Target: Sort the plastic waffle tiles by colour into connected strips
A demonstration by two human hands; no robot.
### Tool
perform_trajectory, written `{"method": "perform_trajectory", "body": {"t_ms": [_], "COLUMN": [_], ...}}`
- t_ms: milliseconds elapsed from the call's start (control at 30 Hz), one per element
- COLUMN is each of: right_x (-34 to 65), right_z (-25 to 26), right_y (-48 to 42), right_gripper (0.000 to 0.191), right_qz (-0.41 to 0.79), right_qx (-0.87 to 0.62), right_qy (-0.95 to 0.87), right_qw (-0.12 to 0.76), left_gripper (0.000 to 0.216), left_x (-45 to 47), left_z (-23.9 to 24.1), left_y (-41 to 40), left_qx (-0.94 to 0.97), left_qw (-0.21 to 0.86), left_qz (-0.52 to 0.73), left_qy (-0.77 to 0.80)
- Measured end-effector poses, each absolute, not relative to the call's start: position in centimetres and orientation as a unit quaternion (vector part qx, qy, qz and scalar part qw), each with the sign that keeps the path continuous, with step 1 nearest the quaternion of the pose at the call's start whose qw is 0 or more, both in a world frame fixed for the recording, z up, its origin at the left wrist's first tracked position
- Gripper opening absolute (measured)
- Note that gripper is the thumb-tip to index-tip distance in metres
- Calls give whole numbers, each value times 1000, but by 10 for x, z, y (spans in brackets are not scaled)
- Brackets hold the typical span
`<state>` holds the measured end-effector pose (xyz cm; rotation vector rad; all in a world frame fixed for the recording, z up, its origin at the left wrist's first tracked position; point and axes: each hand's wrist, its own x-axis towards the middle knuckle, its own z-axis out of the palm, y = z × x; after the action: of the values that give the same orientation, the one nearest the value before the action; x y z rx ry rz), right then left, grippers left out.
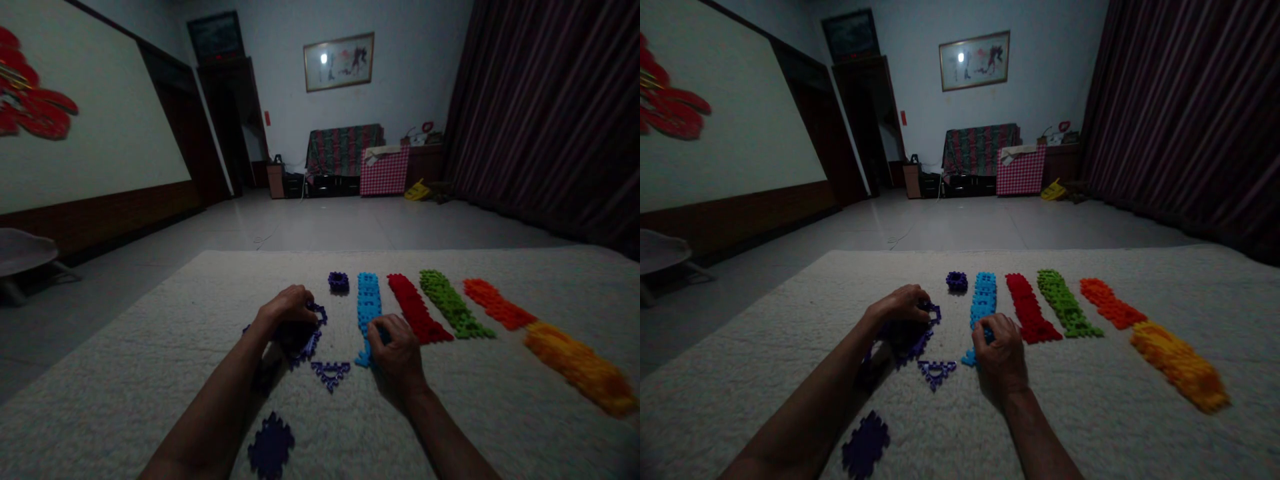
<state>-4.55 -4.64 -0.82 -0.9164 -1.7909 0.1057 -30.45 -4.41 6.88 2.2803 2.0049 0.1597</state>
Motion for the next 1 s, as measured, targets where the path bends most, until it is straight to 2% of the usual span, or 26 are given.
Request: {"method": "perform_trajectory", "body": {"t_ms": [100,267,433,567,667,867,1000], "right_x": [-45,-45,-46,-46,-45,-46,-46], "right_z": [-9,-8,-7,-7,-6,-6,-6], "right_y": [-46,-46,-46,-47,-48,-49,-48], "right_gripper": [14,14,15,15,15,14,15], "right_qz": [45,42,46,49,52,50,51], "right_qx": [-385,-382,-386,-388,-392,-394,-393], "right_qy": [-752,-755,-753,-755,-754,-754,-755], "right_qw": [534,531,531,526,524,524,522], "left_gripper": [36,34,22,25,26,52,36], "left_x": [-296,-288,-281,-273,-275,-288,-279], "left_z": [69,67,59,44,39,42,37], "left_y": [-44,-44,-35,-27,-28,-32,-28], "left_qx": [748,739,731,723,766,801,819], "left_qw": [58,22,10,-14,25,93,79], "left_qz": [-6,-23,46,110,123,144,135], "left_qy": [661,673,681,682,631,573,553]}}
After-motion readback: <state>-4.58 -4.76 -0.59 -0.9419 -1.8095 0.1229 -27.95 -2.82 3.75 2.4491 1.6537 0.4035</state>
